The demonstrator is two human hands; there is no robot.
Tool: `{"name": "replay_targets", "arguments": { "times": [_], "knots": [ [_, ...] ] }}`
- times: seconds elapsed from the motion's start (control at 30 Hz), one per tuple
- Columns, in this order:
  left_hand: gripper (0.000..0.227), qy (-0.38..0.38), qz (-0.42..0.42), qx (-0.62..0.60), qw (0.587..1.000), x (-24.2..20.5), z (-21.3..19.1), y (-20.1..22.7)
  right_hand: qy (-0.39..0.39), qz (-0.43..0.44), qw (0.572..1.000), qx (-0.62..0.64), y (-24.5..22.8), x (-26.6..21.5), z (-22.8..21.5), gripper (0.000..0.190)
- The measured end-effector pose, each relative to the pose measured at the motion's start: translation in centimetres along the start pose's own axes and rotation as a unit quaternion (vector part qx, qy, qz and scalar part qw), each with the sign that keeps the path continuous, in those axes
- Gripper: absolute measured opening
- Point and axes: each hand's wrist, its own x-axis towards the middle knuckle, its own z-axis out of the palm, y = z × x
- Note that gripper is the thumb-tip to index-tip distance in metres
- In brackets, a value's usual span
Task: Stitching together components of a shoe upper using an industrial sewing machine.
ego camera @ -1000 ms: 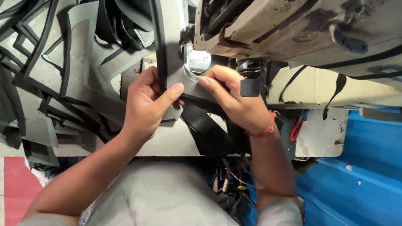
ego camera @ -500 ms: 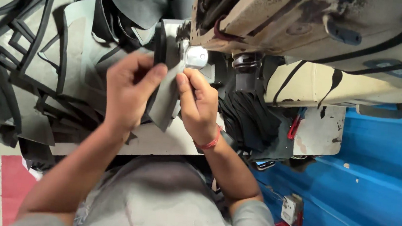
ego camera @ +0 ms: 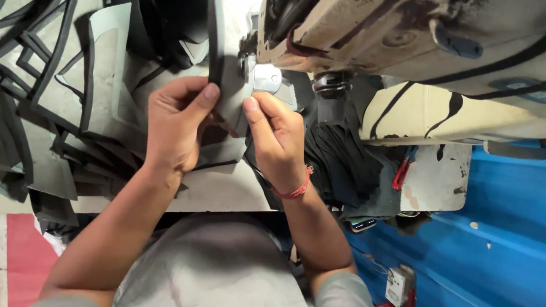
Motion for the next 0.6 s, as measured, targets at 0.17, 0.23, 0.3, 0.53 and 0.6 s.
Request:
{"name": "replay_targets", "arguments": {
  "times": [0.17, 0.23, 0.3, 0.53, 0.6],
  "knots": [
    [0.008, 0.021, 0.027, -0.065, 0.997, 2.1, 1.0, -1.0, -0.041, 0.021, 0.999, -0.014, -0.7, -1.2, -0.7, 0.022],
    [0.008, 0.025, 0.065, -0.050, 0.996, 3.0, 1.1, -1.1, -0.061, 0.016, 0.998, -0.025, 0.0, -2.3, -1.0, 0.021],
    [0.008, 0.044, 0.086, -0.048, 0.994, 3.5, 1.8, -0.3, -0.001, -0.084, 0.950, -0.302, 1.6, -3.7, -1.5, 0.012],
    [0.010, 0.029, 0.148, 0.067, 0.986, 5.7, 1.8, 0.8, -0.002, -0.075, 0.902, -0.426, 6.6, -6.2, -3.2, 0.019],
    [0.014, -0.067, 0.112, 0.024, 0.991, 5.7, 0.7, 0.3, -0.012, -0.017, 0.907, -0.422, 7.2, -6.1, -3.7, 0.011]
  ]
}}
